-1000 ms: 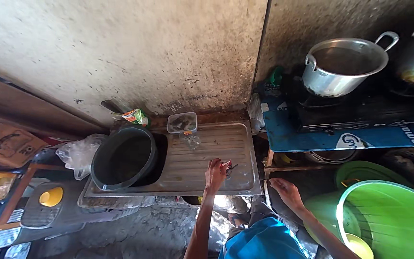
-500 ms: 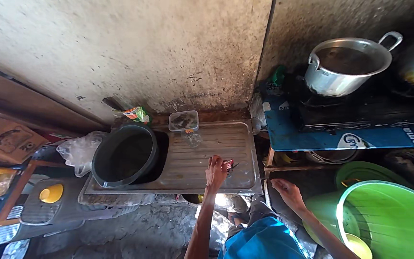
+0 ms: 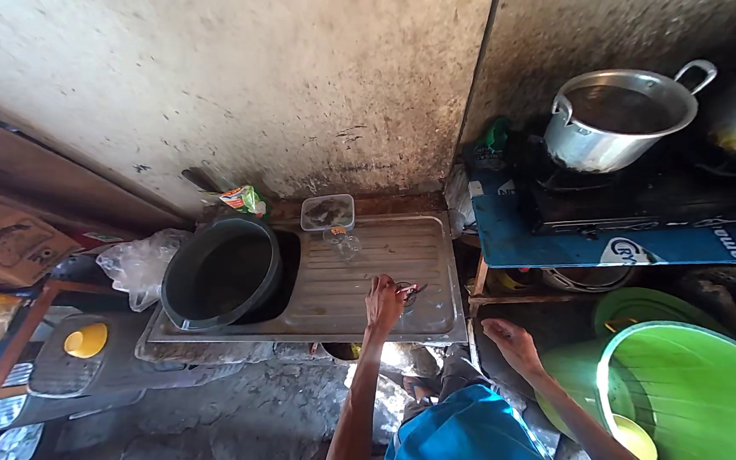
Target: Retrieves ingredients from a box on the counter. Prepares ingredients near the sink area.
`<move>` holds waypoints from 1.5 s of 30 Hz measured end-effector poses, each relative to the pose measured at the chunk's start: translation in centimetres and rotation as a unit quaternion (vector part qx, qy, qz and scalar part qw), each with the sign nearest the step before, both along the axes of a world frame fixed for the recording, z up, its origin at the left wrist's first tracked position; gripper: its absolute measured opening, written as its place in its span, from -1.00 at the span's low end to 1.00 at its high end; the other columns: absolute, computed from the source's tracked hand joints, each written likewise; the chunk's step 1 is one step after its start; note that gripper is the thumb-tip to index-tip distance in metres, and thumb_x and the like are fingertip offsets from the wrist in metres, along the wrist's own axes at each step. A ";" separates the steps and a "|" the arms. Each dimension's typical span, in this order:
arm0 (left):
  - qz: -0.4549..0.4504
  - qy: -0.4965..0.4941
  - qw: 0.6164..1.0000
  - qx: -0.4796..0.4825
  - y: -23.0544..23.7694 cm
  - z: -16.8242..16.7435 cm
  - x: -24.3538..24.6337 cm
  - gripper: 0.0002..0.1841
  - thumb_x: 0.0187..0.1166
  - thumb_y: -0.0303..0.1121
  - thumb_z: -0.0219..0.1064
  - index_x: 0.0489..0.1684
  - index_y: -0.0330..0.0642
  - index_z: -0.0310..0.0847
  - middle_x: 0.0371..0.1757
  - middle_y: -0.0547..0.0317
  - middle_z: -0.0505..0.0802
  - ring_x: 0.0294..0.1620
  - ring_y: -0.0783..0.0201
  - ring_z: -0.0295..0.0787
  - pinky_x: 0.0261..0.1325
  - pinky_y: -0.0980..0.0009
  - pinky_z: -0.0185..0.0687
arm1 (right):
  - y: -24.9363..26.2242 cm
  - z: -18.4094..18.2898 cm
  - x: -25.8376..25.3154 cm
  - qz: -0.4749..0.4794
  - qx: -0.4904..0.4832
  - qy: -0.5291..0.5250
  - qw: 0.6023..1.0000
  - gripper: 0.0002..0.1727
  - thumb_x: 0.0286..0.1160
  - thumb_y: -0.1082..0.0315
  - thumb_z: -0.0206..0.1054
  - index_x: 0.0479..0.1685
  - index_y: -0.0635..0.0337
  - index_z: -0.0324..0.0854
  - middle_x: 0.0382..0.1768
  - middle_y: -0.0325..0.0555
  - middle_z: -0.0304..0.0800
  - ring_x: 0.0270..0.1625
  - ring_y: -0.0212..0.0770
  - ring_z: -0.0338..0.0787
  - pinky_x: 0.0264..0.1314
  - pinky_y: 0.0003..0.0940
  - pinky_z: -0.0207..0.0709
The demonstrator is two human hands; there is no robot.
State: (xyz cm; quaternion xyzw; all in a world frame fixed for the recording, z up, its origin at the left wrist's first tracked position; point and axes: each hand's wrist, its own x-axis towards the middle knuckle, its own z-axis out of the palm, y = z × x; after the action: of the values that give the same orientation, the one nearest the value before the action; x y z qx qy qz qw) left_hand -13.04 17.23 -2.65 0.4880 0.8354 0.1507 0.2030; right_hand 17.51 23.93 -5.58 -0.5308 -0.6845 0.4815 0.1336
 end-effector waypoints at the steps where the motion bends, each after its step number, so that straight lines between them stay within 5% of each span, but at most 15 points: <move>1: 0.000 0.004 1.000 0.002 0.0 0.0 -0.1 -0.63 0.60 -0.15 0.35 -0.03 -0.34 0.80 0.34 -0.17 0.73 0.46 -0.14 0.59 0.41 -0.02 0.53 | 0.0 0.0 -0.1 0.002 0.003 -0.001 1.000 -0.72 0.70 0.33 0.32 0.20 0.28 0.78 0.08 0.11 0.90 0.13 -0.06 0.88 0.34 -0.08 0.65; 8: 0.115 -0.129 0.984 0.039 -1.6 0.4 -1.8 -0.57 0.63 -0.07 0.36 0.20 -0.25 0.76 0.12 -0.14 0.87 0.17 -0.12 0.82 0.29 -0.21 0.59 | 0.0 0.3 0.0 0.006 0.003 -0.018 1.000 -0.73 0.68 0.38 0.32 0.20 0.26 0.78 0.08 0.10 0.90 0.11 -0.08 0.88 0.32 -0.10 0.65; 12: 0.214 -0.275 0.921 0.175 -3.3 -2.6 -2.7 -0.63 0.48 -0.19 0.52 0.00 -0.36 0.77 -0.17 -0.04 0.90 -0.14 0.18 0.88 0.08 0.13 0.77 | 0.0 -0.3 0.4 0.020 0.019 -0.034 0.999 -0.74 0.68 0.37 0.32 0.18 0.25 0.79 0.05 0.08 0.90 0.09 -0.08 0.88 0.30 -0.07 0.66; 15: 0.333 -0.484 0.757 0.285 -4.7 -3.8 -2.3 -0.75 0.61 -0.44 0.40 0.00 -0.52 0.62 -0.30 -0.04 0.88 -0.39 0.25 0.86 -0.25 0.34 0.84 | -0.1 -0.6 0.9 0.023 0.018 -0.045 0.999 -0.75 0.68 0.38 0.32 0.18 0.26 0.79 0.05 0.09 0.90 0.09 -0.07 0.88 0.31 -0.06 0.66; 18: 0.402 -0.640 0.564 0.332 -8.1 -3.3 -1.9 -0.72 0.89 -0.29 -0.05 0.12 -0.29 0.52 -0.28 0.08 0.84 -0.41 0.34 0.80 -0.32 0.47 0.76 | -0.4 -0.6 1.2 0.032 0.017 -0.050 0.998 -0.76 0.65 0.44 0.34 0.17 0.30 0.79 0.04 0.16 0.89 0.08 -0.01 0.88 0.30 -0.02 0.66; 21: 0.448 -0.674 0.382 0.448 -14.1 -5.0 -0.6 -0.60 0.90 -0.11 -0.21 -0.11 -0.05 0.56 -0.45 0.28 0.78 -0.60 0.46 0.70 -0.56 0.60 0.64 | -0.6 -1.4 2.1 0.043 0.027 -0.047 0.998 -0.76 0.61 0.47 0.34 0.15 0.31 0.79 -0.01 0.16 0.90 0.03 -0.02 0.88 0.24 -0.03 0.69; 23: 0.502 -0.641 0.331 0.478 -18.4 -8.2 0.4 -0.62 0.89 -0.15 -0.15 -0.23 -0.01 0.58 -0.51 0.36 0.76 -0.64 0.53 0.68 -0.58 0.66 0.62 | -0.9 -1.7 2.8 0.039 0.015 -0.049 0.998 -0.76 0.60 0.47 0.34 0.14 0.32 0.79 -0.03 0.17 0.90 0.00 -0.03 0.88 0.20 -0.03 0.69; 28: 0.604 -0.623 0.348 0.355 -23.2 -15.5 3.3 -0.72 0.87 -0.19 -0.11 -0.12 -0.08 0.46 -0.54 0.31 0.66 -0.71 0.53 0.56 -0.66 0.66 0.53 | -1.5 -1.8 2.5 0.054 -0.014 -0.074 0.996 -0.76 0.61 0.46 0.35 0.14 0.33 0.78 -0.02 0.17 0.89 0.00 -0.04 0.87 0.21 -0.05 0.68; 31: 0.629 -0.600 0.381 0.314 -22.9 -17.8 3.4 -0.79 0.82 -0.32 -0.08 -0.03 -0.19 0.45 -0.39 0.19 0.68 -0.58 0.45 0.59 -0.55 0.60 0.55 | -1.6 -1.5 2.4 0.061 -0.017 -0.090 0.994 -0.76 0.62 0.46 0.34 0.15 0.32 0.78 -0.02 0.16 0.89 0.01 -0.04 0.87 0.21 -0.05 0.67; 35: 0.660 -0.546 0.423 0.298 -21.0 -19.0 1.8 -0.81 0.76 -0.51 0.03 0.15 -0.42 0.44 -0.14 0.00 0.67 -0.29 0.35 0.62 -0.15 0.54 0.66 | -1.6 -0.9 2.9 0.066 -0.015 -0.100 0.993 -0.74 0.63 0.43 0.33 0.17 0.31 0.78 -0.01 0.16 0.89 0.02 -0.03 0.87 0.23 -0.03 0.66; 37: 0.681 -0.506 0.452 0.277 -20.2 -19.0 1.2 -0.72 0.72 -0.55 0.14 0.28 -0.56 0.44 0.06 -0.21 0.69 -0.13 0.18 0.66 -0.01 0.35 0.69 | -1.9 -0.6 3.4 0.052 -0.017 -0.100 0.993 -0.74 0.62 0.44 0.33 0.17 0.33 0.78 0.01 0.17 0.89 0.03 -0.03 0.87 0.23 -0.04 0.66; 42: 0.700 -0.477 0.475 0.238 -20.2 -20.1 0.0 -0.70 0.72 -0.48 0.21 0.27 -0.54 0.47 0.07 -0.22 0.70 -0.15 0.19 0.65 -0.04 0.36 0.67 | -2.8 -0.8 5.2 0.022 -0.032 -0.119 0.992 -0.74 0.63 0.42 0.32 0.16 0.32 0.78 0.00 0.18 0.89 0.05 0.03 0.86 0.27 0.03 0.64; 45: 0.696 -0.467 0.493 0.236 -20.4 -21.0 -1.0 -0.67 0.74 -0.47 0.20 0.33 -0.55 0.46 0.19 -0.28 0.69 -0.02 0.15 0.66 0.10 0.31 0.66 | -3.2 -1.6 6.5 0.022 -0.050 -0.122 0.991 -0.72 0.64 0.39 0.32 0.20 0.31 0.77 0.04 0.18 0.88 0.08 0.02 0.85 0.28 0.03 0.64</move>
State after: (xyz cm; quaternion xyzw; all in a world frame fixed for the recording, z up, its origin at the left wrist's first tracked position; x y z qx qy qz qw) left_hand -14.02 -3.14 -23.63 -0.3629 0.6211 0.6400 0.2702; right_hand 24.03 20.69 -7.18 -0.5768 -0.6821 0.4494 0.0117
